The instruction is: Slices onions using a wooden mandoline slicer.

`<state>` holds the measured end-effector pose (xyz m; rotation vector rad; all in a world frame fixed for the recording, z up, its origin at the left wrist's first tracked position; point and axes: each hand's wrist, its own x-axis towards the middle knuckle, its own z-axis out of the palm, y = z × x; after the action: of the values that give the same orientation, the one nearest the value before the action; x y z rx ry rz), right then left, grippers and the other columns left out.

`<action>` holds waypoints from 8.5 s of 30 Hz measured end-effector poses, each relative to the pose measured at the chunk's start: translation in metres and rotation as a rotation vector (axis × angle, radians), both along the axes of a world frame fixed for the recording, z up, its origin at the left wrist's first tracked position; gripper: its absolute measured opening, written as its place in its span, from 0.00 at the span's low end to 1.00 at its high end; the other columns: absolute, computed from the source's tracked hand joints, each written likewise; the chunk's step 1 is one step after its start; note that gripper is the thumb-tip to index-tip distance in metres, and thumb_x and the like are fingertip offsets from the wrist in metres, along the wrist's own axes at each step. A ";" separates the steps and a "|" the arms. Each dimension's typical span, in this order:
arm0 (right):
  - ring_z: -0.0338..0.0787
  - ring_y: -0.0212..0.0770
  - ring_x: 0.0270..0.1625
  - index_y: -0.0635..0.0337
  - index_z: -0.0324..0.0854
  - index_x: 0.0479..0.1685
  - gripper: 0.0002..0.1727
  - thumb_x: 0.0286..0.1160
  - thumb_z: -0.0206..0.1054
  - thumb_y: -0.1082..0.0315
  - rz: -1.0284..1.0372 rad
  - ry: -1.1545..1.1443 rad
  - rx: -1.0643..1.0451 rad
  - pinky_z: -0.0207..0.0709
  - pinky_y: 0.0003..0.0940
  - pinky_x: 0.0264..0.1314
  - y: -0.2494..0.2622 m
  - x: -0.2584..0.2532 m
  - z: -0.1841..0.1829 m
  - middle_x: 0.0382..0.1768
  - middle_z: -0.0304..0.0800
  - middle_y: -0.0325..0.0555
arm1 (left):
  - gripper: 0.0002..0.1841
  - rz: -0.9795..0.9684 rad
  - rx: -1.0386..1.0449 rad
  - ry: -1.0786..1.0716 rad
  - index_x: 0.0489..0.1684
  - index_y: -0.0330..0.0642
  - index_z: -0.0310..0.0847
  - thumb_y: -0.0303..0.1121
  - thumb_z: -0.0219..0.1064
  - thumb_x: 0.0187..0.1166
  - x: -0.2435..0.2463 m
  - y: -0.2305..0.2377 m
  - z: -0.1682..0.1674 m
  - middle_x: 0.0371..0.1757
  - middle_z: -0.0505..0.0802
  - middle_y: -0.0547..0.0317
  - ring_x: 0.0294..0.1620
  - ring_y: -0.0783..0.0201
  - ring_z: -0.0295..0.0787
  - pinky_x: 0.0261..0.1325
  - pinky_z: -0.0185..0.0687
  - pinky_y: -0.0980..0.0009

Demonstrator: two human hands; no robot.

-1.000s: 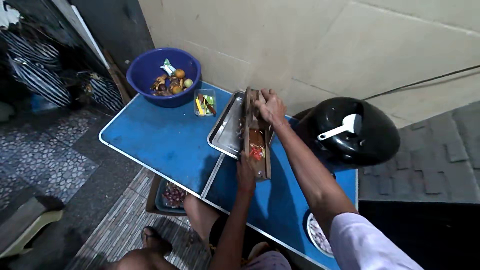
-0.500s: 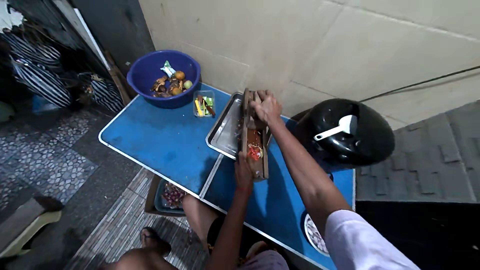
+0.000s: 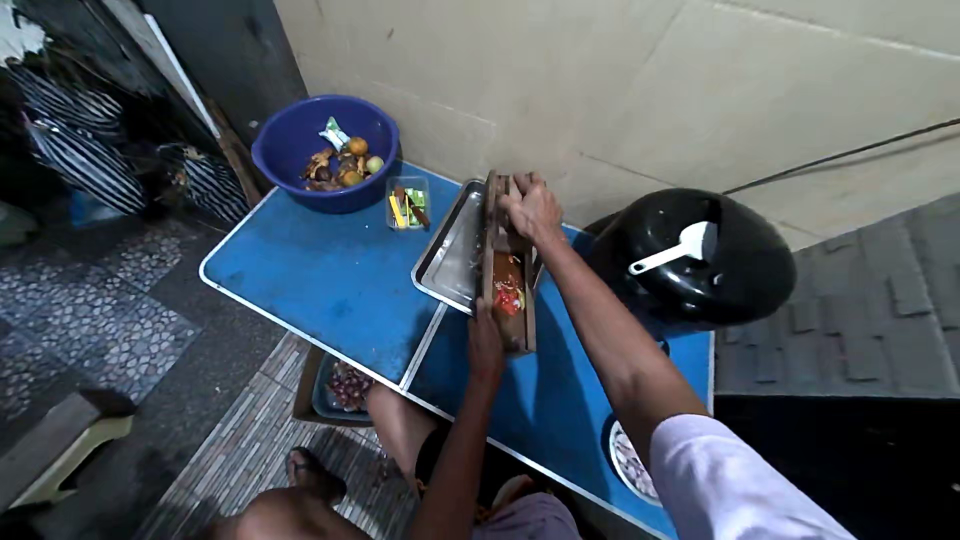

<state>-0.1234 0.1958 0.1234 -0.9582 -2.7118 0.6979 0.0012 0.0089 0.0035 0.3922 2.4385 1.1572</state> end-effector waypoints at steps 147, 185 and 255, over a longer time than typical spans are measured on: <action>0.86 0.72 0.62 0.43 0.75 0.84 0.36 0.74 0.66 0.42 0.030 -0.010 0.111 0.75 0.75 0.53 -0.029 0.046 -0.009 0.86 0.68 0.59 | 0.28 0.029 0.009 -0.024 0.91 0.42 0.57 0.32 0.52 0.92 0.003 0.007 -0.006 0.71 0.83 0.32 0.66 0.40 0.87 0.67 0.85 0.50; 0.83 0.71 0.69 0.47 0.75 0.82 0.35 0.77 0.68 0.42 0.035 -0.028 0.079 0.74 0.74 0.62 0.004 -0.009 0.002 0.81 0.72 0.62 | 0.27 0.039 0.059 -0.014 0.92 0.37 0.53 0.33 0.45 0.95 0.005 0.003 0.000 0.73 0.81 0.28 0.69 0.38 0.85 0.71 0.82 0.47; 0.84 0.67 0.69 0.40 0.74 0.84 0.35 0.76 0.66 0.42 -0.007 -0.033 0.063 0.76 0.72 0.60 -0.002 0.023 -0.005 0.87 0.66 0.57 | 0.28 0.002 0.073 -0.034 0.92 0.35 0.51 0.32 0.47 0.94 0.010 0.004 0.000 0.74 0.79 0.26 0.72 0.38 0.82 0.76 0.78 0.49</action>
<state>-0.0999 0.1937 0.1187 -0.9719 -2.7397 0.5971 0.0111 0.0129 0.0035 0.3884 2.3735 1.2464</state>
